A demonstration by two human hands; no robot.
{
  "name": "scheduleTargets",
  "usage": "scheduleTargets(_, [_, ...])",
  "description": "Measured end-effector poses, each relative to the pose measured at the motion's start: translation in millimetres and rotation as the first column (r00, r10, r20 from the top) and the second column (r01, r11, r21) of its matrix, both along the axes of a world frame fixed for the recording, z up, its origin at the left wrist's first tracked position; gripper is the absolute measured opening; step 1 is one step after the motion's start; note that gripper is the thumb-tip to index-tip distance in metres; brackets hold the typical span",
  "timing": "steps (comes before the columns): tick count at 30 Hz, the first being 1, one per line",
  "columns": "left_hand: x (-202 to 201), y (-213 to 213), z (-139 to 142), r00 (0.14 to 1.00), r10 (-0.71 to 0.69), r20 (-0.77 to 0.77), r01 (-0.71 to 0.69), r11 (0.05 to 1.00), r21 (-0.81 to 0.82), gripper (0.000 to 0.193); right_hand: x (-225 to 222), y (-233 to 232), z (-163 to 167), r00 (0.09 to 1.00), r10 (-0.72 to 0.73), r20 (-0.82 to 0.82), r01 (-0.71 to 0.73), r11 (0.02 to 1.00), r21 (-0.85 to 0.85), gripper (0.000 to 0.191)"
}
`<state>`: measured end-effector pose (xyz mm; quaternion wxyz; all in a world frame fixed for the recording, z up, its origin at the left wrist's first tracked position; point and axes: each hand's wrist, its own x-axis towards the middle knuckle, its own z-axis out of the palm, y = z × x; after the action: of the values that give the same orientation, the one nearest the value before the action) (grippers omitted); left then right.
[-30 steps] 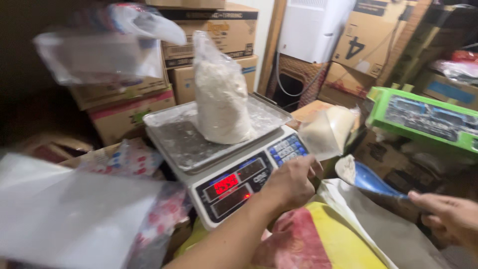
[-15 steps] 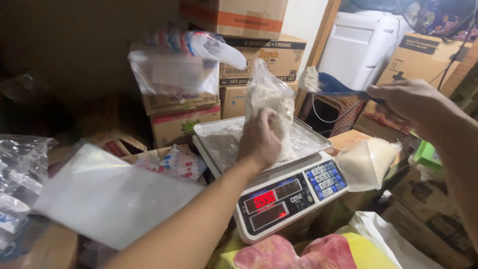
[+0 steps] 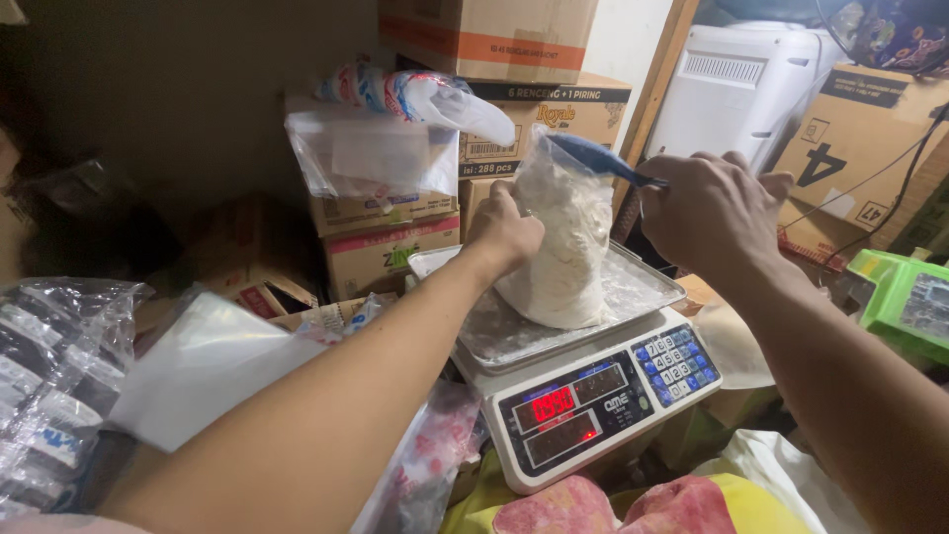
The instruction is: The person scoops white powder from a large sack into a plastic bag placed on a digital scale. They repeatedly add powder until the target weight is reached, then tie the bag closed.
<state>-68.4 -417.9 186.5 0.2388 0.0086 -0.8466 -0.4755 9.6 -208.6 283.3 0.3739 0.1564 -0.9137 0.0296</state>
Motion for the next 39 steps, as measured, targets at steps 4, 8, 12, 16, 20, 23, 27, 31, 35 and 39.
scheduleTargets(4, [6.4,4.2,-1.9,1.000,0.007,0.025,-0.007,1.000,-0.029,0.065,8.5,-0.2,-0.2,0.976,-0.048,0.212,0.109,0.953,-0.284,0.026])
scheduleTargets(8, [21.8,8.5,-0.8,0.998,-0.031,0.061,0.030,0.999,0.016,0.071,12.5,6.3,-8.0,0.885,0.311,0.347,0.060,0.662,-0.747,0.029])
scheduleTargets(12, [36.3,13.0,4.3,0.997,-0.067,0.028,0.065,0.996,0.068,0.071,18.7,15.8,-29.3,0.866,0.418,0.273,0.061,0.455,-0.889,0.030])
scheduleTargets(16, [46.0,26.1,4.8,0.992,-0.002,-0.128,0.021,0.990,0.143,0.072,27.3,28.0,-51.6,0.879,0.404,0.254,0.103,0.359,-0.928,0.029])
scheduleTargets(20, [52.3,40.5,6.1,0.988,0.049,-0.148,-0.025,0.987,0.160,0.070,35.5,47.6,-69.7,0.877,0.395,0.275,0.144,0.331,-0.933,0.027])
scheduleTargets(23, [55.1,50.3,5.7,0.988,-0.018,-0.153,0.045,0.983,0.179,0.068,39.9,70.8,-82.3,0.872,0.391,0.295,0.175,0.314,-0.933,0.025])
scheduleTargets(27, [52.6,74.9,1.4,0.967,-0.012,-0.256,0.050,0.988,0.143,0.069,45.3,107.1,-104.9,0.869,0.375,0.322,0.203,0.325,-0.924,0.023])
scheduleTargets(31, [51.5,112.6,-12.5,0.972,-0.081,-0.222,0.126,0.972,0.197,0.067,54.6,148.4,-127.4,0.843,0.392,0.369,0.266,0.293,-0.918,0.022])
scheduleTargets(35, [54.0,154.3,-32.2,0.974,-0.173,-0.149,0.198,0.965,0.174,0.068,68.4,185.9,-142.1,0.800,0.430,0.419,0.307,0.306,-0.901,0.022])
scheduleTargets(39, [62.9,195.6,-54.4,0.974,-0.195,-0.112,0.211,0.965,0.156,0.067,87.6,209.0,-154.4,0.718,0.395,0.573,0.416,0.416,-0.809,0.024])
